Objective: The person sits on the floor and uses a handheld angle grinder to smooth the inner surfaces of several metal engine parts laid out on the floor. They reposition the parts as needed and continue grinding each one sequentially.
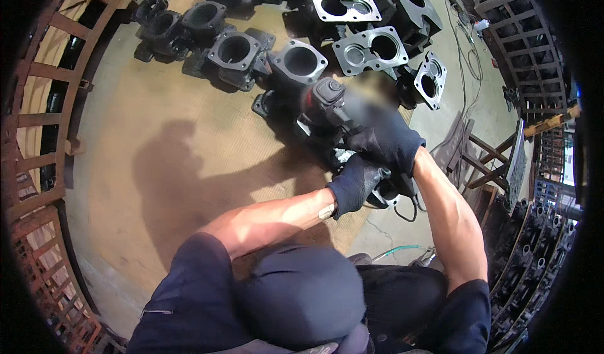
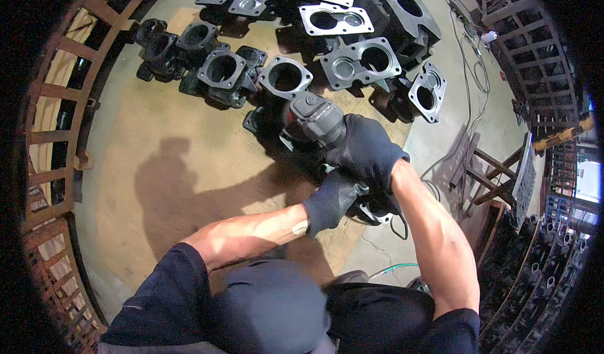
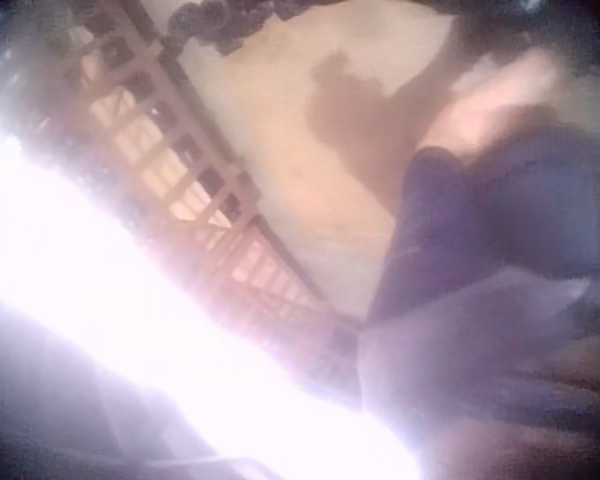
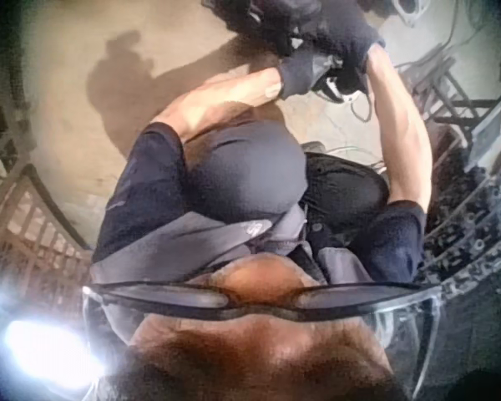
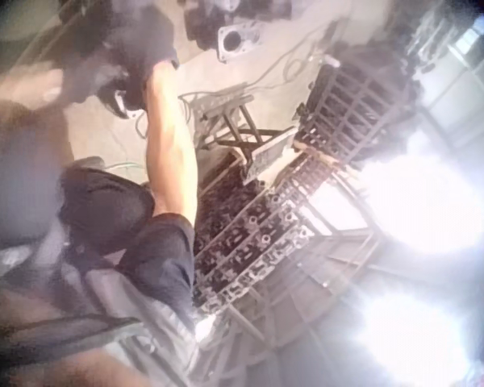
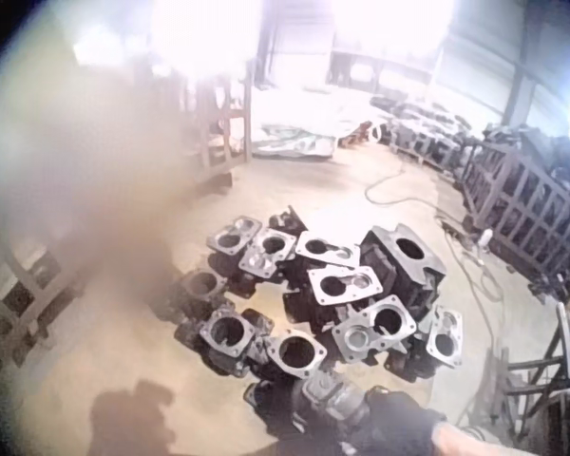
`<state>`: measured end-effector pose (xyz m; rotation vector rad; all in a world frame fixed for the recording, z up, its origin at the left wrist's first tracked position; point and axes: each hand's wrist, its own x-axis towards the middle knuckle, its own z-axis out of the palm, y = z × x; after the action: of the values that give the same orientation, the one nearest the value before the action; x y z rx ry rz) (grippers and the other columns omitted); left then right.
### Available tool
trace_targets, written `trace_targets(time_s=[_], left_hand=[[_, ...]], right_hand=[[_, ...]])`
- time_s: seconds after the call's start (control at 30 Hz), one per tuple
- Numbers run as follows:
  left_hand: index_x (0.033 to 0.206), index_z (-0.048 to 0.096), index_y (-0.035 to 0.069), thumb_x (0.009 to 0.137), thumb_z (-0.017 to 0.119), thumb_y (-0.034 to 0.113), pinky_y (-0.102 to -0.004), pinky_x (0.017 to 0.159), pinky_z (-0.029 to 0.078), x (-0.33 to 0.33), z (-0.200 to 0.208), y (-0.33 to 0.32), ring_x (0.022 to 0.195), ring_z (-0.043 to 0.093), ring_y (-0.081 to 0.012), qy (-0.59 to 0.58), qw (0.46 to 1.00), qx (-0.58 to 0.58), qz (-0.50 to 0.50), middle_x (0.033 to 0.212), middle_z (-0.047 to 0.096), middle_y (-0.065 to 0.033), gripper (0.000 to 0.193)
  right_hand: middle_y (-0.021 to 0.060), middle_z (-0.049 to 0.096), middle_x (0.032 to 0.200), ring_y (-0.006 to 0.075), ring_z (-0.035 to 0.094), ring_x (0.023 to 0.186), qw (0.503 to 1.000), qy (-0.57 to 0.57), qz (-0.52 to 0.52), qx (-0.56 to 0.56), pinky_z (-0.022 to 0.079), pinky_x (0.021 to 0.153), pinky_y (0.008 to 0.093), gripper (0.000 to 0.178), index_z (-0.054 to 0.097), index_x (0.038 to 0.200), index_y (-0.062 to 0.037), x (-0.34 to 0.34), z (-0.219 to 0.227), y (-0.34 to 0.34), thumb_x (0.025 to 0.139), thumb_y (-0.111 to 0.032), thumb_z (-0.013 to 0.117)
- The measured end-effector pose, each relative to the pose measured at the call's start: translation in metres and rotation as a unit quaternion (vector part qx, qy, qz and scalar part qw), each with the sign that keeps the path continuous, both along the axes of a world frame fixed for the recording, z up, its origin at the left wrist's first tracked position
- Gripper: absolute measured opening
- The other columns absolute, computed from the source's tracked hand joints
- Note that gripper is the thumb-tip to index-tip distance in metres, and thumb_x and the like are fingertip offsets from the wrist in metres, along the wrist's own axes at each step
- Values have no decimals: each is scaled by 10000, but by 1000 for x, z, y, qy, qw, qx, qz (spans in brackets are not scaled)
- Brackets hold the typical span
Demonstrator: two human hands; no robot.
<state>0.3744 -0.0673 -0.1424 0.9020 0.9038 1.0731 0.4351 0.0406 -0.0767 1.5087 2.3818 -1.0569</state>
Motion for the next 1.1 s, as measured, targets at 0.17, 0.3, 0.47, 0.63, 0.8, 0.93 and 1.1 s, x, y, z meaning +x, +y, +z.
trace_targets(time_s=[0.17, 0.3, 0.47, 0.63, 0.8, 0.93, 1.1], left_hand=[[1129, 578, -17, 941, 526, 162, -320, 860, 481, -4, -4, -6, 951, 575, -158, 10, 986, 10, -163, 1040, 646, -108, 265], [1135, 587, -13, 868, 607, 194, -322, 874, 464, 7, 7, 4, 925, 578, -185, -9, 972, -167, -165, 1063, 646, -116, 338], [1068, 615, -12, 888, 559, 152, -327, 821, 471, 12, 25, 29, 919, 596, -169, 27, 990, -6, -139, 1016, 662, -141, 250], [1027, 633, -3, 822, 586, 28, -313, 781, 486, -3, -2, 45, 858, 611, -175, 139, 988, 45, 40, 991, 667, -140, 213], [1016, 657, 41, 721, 530, -78, -341, 786, 499, -21, 13, 43, 893, 638, -278, 312, 935, 169, 3, 971, 663, -178, 342], [1059, 639, 39, 769, 557, -77, -314, 703, 515, -42, 23, 41, 788, 615, -198, 221, 975, -1, -6, 904, 674, -89, 323], [1040, 630, 32, 810, 553, -51, -296, 634, 489, -55, 26, 63, 751, 590, -151, 117, 992, -19, 50, 834, 646, -62, 256]], right_hand=[[269, 648, 885, 388, 646, 847, 997, -66, 27, -3, 513, 758, 386, 517, 611, 979, 45, -4, 19, -8, 574, -252, 732], [200, 665, 901, 299, 646, 854, 998, 8, -52, -39, 499, 774, 350, 496, 610, 1009, 15, 1, 38, -16, 590, -224, 723], [187, 661, 760, 309, 651, 715, 995, 73, -54, 44, 503, 683, 359, 389, 666, 884, 10, 35, 12, 14, 607, -258, 714], [242, 642, 750, 342, 663, 745, 996, 6, 70, 51, 504, 680, 384, 393, 658, 835, 34, -4, 5, 51, 614, -288, 694], [235, 667, 828, 356, 662, 764, 998, 28, 58, 20, 526, 706, 375, 425, 682, 835, 13, -24, 4, 55, 571, -318, 731], [247, 657, 814, 378, 654, 764, 994, 9, 109, 24, 513, 709, 392, 429, 670, 859, 25, -51, -1, 59, 586, -303, 708], [251, 660, 850, 352, 672, 788, 990, -21, 135, 41, 524, 710, 387, 454, 683, 850, 43, -76, 3, 89, 603, -339, 680]])
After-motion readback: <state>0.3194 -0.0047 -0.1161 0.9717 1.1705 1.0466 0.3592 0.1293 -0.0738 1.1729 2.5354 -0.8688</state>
